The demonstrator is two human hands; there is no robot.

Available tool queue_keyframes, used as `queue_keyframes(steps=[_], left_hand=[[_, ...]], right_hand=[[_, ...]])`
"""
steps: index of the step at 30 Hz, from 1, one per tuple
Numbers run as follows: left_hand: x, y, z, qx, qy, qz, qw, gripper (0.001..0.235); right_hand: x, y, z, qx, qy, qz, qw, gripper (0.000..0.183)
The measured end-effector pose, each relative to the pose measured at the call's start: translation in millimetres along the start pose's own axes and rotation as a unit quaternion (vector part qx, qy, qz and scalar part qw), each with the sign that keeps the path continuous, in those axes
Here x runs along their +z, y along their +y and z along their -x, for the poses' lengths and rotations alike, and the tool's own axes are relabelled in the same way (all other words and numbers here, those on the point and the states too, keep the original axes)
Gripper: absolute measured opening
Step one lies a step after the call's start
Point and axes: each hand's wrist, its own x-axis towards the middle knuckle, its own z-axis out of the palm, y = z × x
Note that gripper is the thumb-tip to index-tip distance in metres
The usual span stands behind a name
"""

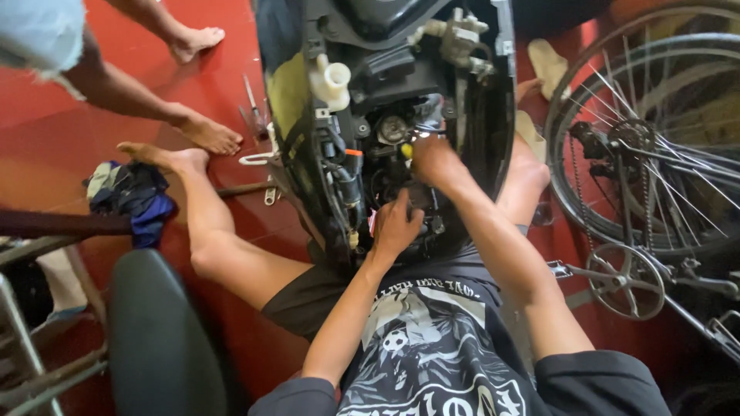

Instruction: The person sits on the floor and uses a yellow screwdriver to work on the exposed engine of a scooter. They manipulate various internal components, including wires and mechanical parts, while maintaining a steady overhead view of the workspace.

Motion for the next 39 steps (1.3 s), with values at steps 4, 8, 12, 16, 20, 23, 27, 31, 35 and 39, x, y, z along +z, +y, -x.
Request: queue_keyframes(steps=[4,8,12,16,20,23,27,31,35,39], left_hand=[[-4,7,0,0.008,0.011,0.016,1.000,0.037],[-5,11,7,0.008,0.014,0.013,1.000,0.028],[-12,16,3,0.001,0.006,0.004,1.000,0.028],[-11,14,5,-0.015,-0.003,-0.016,1.000,0.033],[-17,21,2,-0.010,0.010,-0.009,1.000,0.022],[-16,23,2,-0.009,0.012,-0.004,1.000,0.022],[-5,9,1,-0.013,0.002,-0.032,0.999,0.022],[-18,24,7,-0.012,0.002,-0.019,1.000,0.022],[-10,18,0,-0.017,0.022,0.003,1.000,0.024],[-11,17,2,-0.015,0.054,0.046,0.997,0.019]], right_hand=[[3,4,-5,0.117,0.033,-0.021,0.992,0.017],[29,-1,17,-0.014,0.154,0.163,0.974,0.016],[-78,-30,8,0.096,0.208,0.196,0.953,0.020],[51,4,8,0.007,0.254,0.191,0.948,0.009],[-20,0,-4,0.030,0.106,0.007,0.994,0.016],[-63,-9,-1,0.162,0.018,-0.128,0.978,0.032],[-35,-44,29,0.205,-0.013,-0.194,0.959,0.032],[-63,-23,35,0.218,-0.061,-0.202,0.953,0.036],[-41,-22,21,0.228,-0.019,-0.228,0.947,0.026],[-49,-35,47,0.195,-0.089,-0.216,0.953,0.027]])
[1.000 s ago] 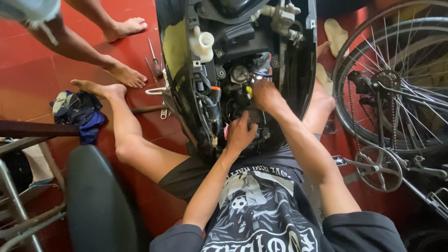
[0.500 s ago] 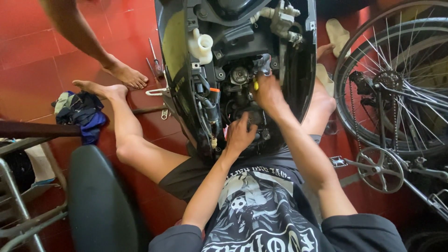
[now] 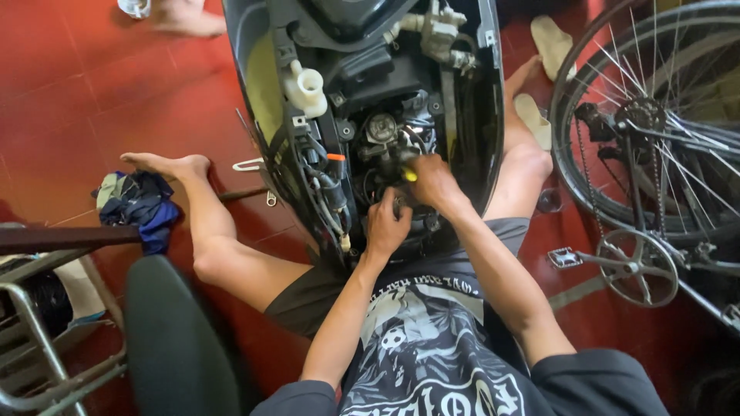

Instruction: The person sits on the floor and uses a yellow screwdriver to work on the exposed engine of a scooter. They manipulate various internal components, including wires and mechanical parts, while maintaining a steady overhead view of the workspace.

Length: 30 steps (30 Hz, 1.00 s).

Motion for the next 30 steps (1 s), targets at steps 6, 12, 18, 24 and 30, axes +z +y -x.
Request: queue_keyframes(steps=[6,12,18,24,30], left_hand=[[-1,4,-3,-0.031,0.011,0.031,0.999,0.027],[-9,19,-9,-0.045,0.007,0.015,0.999,0.030],[-4,7,-10,0.012,0.054,-0.022,0.998,0.018],[-1,14,-11,0.017,0.056,-0.031,0.998,0.015],[2,7,-9,0.010,0.056,-0.047,0.997,0.017]], right_hand=[[-113,-15,69,-0.187,0.091,-0.172,0.963,0.025],[-88,-2,53,-0.160,0.244,-0.180,0.939,0.015],[-27,-32,16,-0.102,0.243,-0.067,0.962,0.017],[-31,1,37,-0.046,0.063,-0.043,0.996,0.014],[-17,-15,22,-0.020,0.049,0.021,0.998,0.027]])
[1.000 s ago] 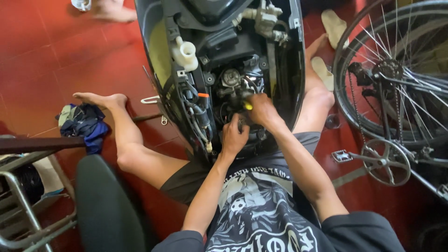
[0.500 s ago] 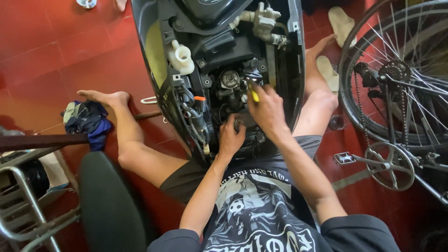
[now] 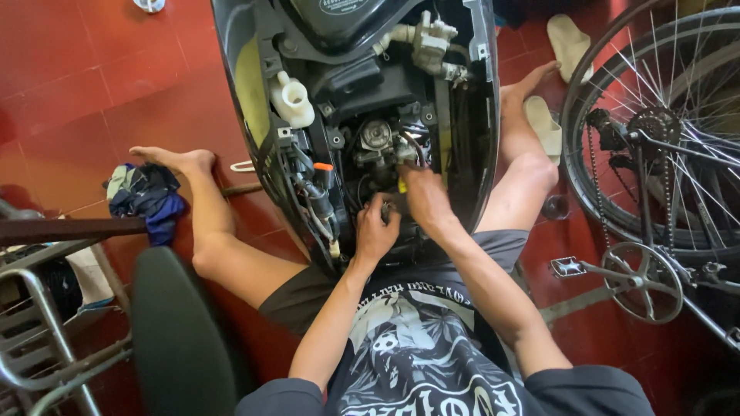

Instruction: The person sits on the floor and uses a yellow screwdriver to work on the exposed engine of a scooter. They manipulate various internal components, including wires and mechanical parts, while maintaining a steady overhead view of the workspace.

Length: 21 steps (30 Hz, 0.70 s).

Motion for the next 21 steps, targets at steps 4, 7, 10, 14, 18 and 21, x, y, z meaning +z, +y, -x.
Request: queue_keyframes(steps=[4,7,10,14,18,21], left_hand=[[-2,2,2,-0.018,-0.001,0.024,1.000,0.017],[0,-5,6,-0.013,-0.007,0.025,1.000,0.018],[4,-7,2,-0.009,-0.011,0.018,1.000,0.018],[-3,0,2,-0.015,-0.012,0.029,0.999,0.016],[-8,5,2,-0.023,-0.023,0.047,0.998,0.016],[-3,-3,3,-0.011,-0.021,0.037,0.999,0.017]], right_hand=[[17,22,7,-0.053,0.002,0.087,0.995,0.025],[-21,19,7,-0.083,-0.002,0.089,0.993,0.022],[-14,10,-3,-0.063,0.033,0.058,0.996,0.026],[16,15,-2,-0.158,0.140,0.233,0.949,0.016],[-43,25,-7,-0.061,-0.012,-0.018,0.998,0.012],[-55,4,1,-0.084,0.186,-0.092,0.975,0.012]])
